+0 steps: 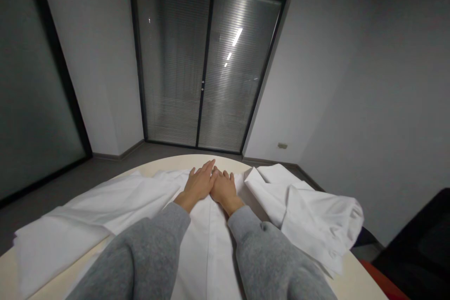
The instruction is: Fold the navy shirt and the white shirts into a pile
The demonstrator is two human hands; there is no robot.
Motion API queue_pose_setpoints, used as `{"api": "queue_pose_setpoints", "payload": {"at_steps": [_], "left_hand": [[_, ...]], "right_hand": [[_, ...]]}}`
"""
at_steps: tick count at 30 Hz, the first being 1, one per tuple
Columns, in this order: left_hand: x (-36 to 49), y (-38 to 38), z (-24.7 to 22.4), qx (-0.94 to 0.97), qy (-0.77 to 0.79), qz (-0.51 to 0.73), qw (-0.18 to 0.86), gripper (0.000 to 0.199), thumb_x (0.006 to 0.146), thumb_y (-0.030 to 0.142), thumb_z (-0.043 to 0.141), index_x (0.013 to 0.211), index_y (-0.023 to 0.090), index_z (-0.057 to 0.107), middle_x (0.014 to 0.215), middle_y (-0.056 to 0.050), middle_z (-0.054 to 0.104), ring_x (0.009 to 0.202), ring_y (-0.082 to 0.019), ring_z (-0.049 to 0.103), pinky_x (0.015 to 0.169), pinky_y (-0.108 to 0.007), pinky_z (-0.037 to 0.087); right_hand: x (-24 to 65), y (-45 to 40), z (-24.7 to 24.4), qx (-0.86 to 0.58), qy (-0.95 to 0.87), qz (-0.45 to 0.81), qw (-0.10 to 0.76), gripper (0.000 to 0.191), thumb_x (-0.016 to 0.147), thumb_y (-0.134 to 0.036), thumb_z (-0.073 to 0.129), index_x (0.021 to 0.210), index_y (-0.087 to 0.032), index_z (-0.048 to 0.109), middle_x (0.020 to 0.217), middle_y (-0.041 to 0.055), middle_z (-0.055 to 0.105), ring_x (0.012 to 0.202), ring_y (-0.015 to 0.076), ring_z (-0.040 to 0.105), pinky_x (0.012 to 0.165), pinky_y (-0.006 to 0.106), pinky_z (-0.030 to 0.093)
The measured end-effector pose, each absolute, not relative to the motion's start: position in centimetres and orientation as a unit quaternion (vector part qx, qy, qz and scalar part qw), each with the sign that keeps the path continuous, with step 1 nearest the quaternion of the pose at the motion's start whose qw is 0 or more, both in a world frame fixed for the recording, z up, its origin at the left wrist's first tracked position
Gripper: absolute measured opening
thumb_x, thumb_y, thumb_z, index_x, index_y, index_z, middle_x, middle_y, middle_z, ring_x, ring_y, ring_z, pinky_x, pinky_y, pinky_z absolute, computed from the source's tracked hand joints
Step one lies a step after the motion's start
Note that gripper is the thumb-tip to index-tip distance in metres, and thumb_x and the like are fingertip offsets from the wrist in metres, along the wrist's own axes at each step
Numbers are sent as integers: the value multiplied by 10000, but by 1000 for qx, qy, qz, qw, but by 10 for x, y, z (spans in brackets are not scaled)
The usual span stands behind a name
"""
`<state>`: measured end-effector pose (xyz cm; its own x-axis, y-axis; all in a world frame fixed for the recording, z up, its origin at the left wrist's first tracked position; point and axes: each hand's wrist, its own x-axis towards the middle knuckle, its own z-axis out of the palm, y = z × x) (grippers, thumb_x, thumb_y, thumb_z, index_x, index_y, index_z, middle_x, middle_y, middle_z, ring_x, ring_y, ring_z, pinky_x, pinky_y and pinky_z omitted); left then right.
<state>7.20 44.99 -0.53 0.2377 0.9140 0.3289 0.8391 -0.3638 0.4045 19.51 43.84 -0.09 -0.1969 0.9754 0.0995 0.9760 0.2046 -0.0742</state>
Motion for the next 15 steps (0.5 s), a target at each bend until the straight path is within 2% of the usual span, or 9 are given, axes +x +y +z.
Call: {"api": "queue_pose_setpoints", "payload": {"at_steps": [15], "left_hand": [[73, 452, -7, 783, 566, 251, 59, 592, 1102, 514, 190, 1644, 309, 314, 1699, -62, 371, 1467, -285, 484, 1242, -573, 274]], "right_hand": [[196, 439, -2, -624, -778, 1, 76, 623, 1036, -327, 342, 1655, -254, 317, 1703, 81, 358, 1504, 380, 359, 1239, 622, 172]]}}
